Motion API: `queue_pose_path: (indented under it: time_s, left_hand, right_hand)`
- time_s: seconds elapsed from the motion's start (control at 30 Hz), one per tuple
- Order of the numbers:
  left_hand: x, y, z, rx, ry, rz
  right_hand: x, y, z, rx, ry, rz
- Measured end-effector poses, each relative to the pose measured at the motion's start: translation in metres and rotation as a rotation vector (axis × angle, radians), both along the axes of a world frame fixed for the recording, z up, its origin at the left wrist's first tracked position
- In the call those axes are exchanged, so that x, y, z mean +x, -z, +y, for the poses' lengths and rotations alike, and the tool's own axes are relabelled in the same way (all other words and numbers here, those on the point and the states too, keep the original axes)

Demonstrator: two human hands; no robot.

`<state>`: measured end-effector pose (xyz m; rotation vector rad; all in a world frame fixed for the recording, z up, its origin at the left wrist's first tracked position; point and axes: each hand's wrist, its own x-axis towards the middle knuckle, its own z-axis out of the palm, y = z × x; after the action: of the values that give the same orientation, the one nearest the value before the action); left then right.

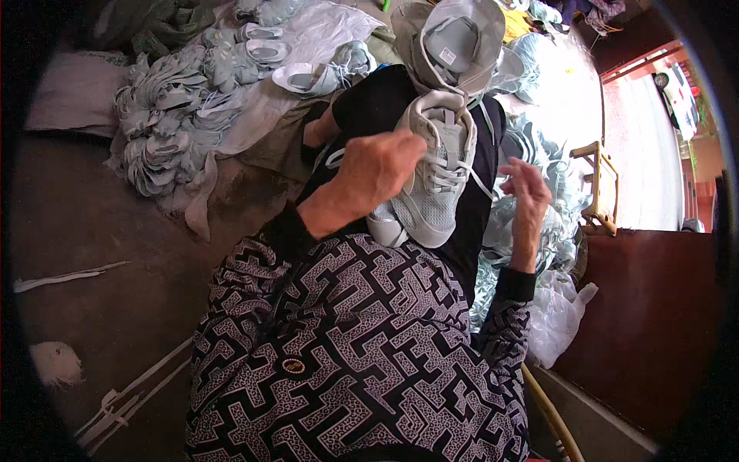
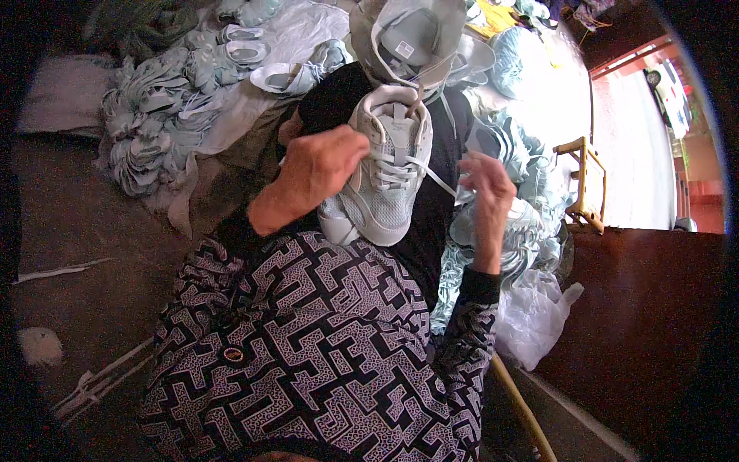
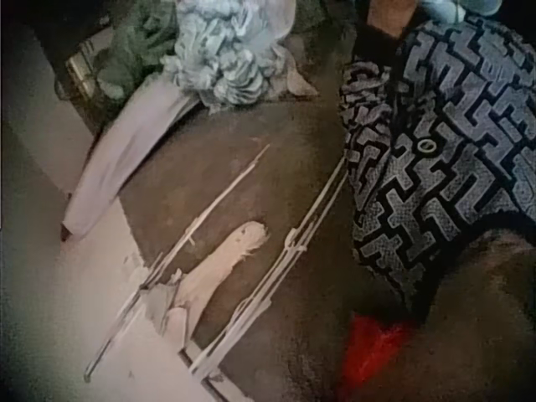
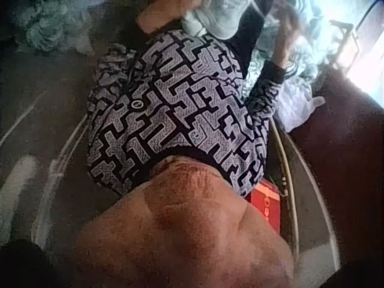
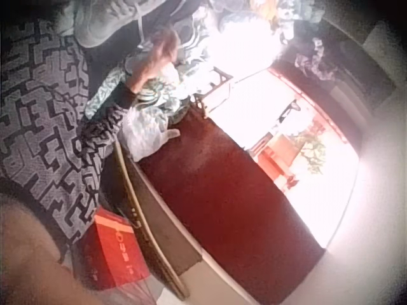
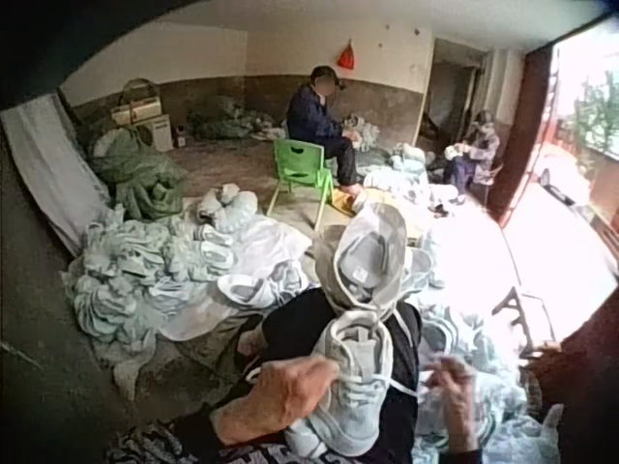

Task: Thread laces through the eyelets of a shoe and tighten them.

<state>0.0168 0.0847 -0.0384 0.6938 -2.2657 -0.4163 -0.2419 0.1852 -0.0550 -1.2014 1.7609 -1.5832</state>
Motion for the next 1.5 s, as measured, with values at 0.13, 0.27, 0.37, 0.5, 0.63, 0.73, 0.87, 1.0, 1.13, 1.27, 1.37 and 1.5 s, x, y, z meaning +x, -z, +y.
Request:
queue_pose_path:
  time_s: [0.13, 0.27, 0.37, 0.5, 0.63, 0.73, 0.87, 1.0, 1.13, 1.27, 1.37, 1.5]
  left_hand:
    - [0.003, -0.003, 0.009, 0.045, 0.020, 0.012]
    - [0.000, -0.006, 0.000, 0.066, -0.077, 0.051]
    - [-0.003, -0.013, 0.000, -0.006, -0.085, -0.062]
    - [-0.007, -0.025, 0.005, -0.230, -0.071, -0.213]
    - [-0.016, -0.028, 0.010, -0.511, -0.024, -0.460]
    - [-0.020, -0.035, 0.011, -0.661, 0.104, -0.632]
    - [-0.018, -0.038, -0.010, -0.673, 0.283, -0.583]
    - [-0.014, -0.022, -0.015, -0.488, 0.213, -0.425]
    - [0.000, -0.014, -0.012, -0.264, 0.099, -0.295]
    - [-0.002, -0.004, -0.011, 0.004, -0.014, -0.039]
    - [-0.002, 0.000, -0.007, 0.070, -0.070, -0.003]
    - [-0.006, -0.003, 0.000, 0.001, -0.108, -0.060]
  right_hand:
    - [0.033, -0.014, -0.011, 0.120, -0.153, 0.141]
    - [0.042, -0.006, -0.014, 0.092, -0.069, 0.245]
    - [0.043, -0.008, -0.013, 0.082, -0.074, 0.168]
    - [0.045, -0.016, -0.011, 0.150, -0.086, 0.119]
    - [0.048, -0.017, -0.011, 0.138, -0.071, 0.232]
    - [0.045, -0.014, -0.012, 0.085, -0.078, 0.369]
    - [0.046, -0.022, -0.015, 0.178, -0.141, 0.339]
    - [0.046, -0.031, -0.016, 0.247, -0.170, 0.407]
    - [0.058, -0.053, -0.024, 0.164, -0.184, 1.025]
    - [0.060, -0.056, -0.037, 0.216, -0.246, 1.321]
    - [0.041, -0.051, -0.047, 0.253, -0.367, 0.885]
    - [0.041, -0.045, -0.036, 0.263, -0.335, 0.716]
